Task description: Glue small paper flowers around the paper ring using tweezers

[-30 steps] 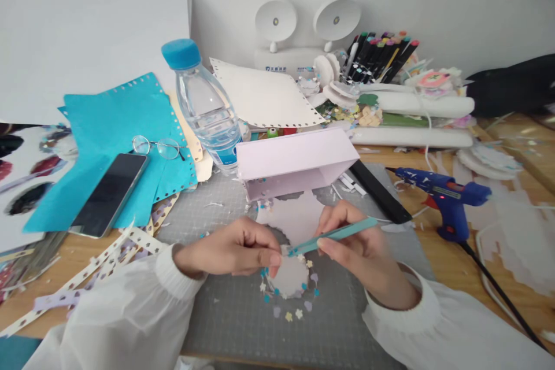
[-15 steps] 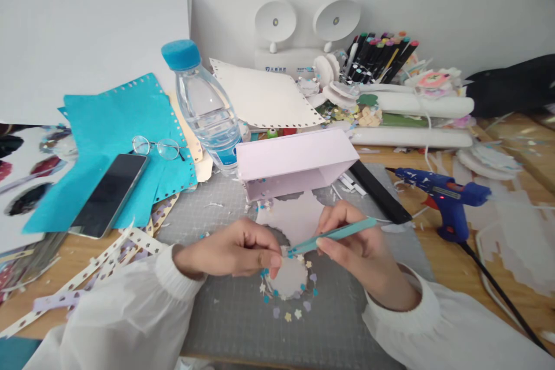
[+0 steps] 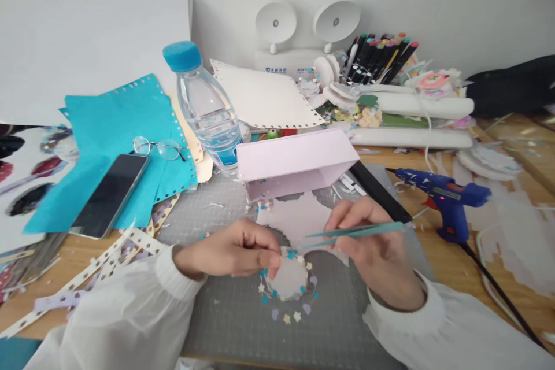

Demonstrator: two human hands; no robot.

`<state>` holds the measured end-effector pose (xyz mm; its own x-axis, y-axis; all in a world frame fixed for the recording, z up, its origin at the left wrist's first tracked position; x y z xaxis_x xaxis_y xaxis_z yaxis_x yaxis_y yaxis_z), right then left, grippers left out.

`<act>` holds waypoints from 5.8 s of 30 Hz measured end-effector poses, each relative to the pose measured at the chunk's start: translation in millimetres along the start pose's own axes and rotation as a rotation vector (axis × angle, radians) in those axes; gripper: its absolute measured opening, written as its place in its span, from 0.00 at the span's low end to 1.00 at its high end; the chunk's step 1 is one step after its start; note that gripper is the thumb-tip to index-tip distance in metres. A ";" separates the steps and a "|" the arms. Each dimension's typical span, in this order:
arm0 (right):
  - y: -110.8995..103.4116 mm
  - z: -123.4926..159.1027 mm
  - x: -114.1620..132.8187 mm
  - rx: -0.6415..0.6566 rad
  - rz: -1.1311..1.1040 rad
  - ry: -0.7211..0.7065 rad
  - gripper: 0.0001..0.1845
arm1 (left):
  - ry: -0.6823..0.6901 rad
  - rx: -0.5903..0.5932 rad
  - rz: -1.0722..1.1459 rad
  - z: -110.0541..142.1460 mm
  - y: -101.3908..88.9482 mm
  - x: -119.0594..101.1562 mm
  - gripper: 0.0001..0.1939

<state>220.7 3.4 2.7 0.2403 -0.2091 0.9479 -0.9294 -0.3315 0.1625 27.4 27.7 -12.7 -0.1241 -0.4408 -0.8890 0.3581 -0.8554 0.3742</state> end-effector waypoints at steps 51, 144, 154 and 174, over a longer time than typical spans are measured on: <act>-16.2 -9.7 -13.4 -0.281 -0.103 0.059 0.10 | 0.179 -0.466 -0.527 9.2 -9.6 -16.6 0.23; 20.2 11.6 14.7 0.067 0.618 -0.043 0.04 | 0.612 -0.574 -1.424 17.5 16.8 -32.8 0.25; 19.2 11.5 11.1 0.063 0.611 -0.021 0.04 | 0.619 -0.534 -1.475 17.6 15.9 -32.1 0.24; 33.6 14.6 24.7 0.267 1.043 -0.544 0.05 | 0.576 -0.828 -1.022 20.0 12.1 -34.8 0.11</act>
<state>199.5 -26.4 27.6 -0.4457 -0.8283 0.3394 -0.6746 0.0615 -0.7356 17.5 27.3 28.1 -0.3371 0.6001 -0.7254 0.7928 -0.2346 -0.5625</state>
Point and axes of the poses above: each hand's wrist, its own z-axis away from the middle knuckle, its own y-axis out of the palm, x = y × z, the point moved 4 cm from there along -z, towards the middle knuckle, and after that the axes turned 9 degrees about x, right-handed, at the moved point
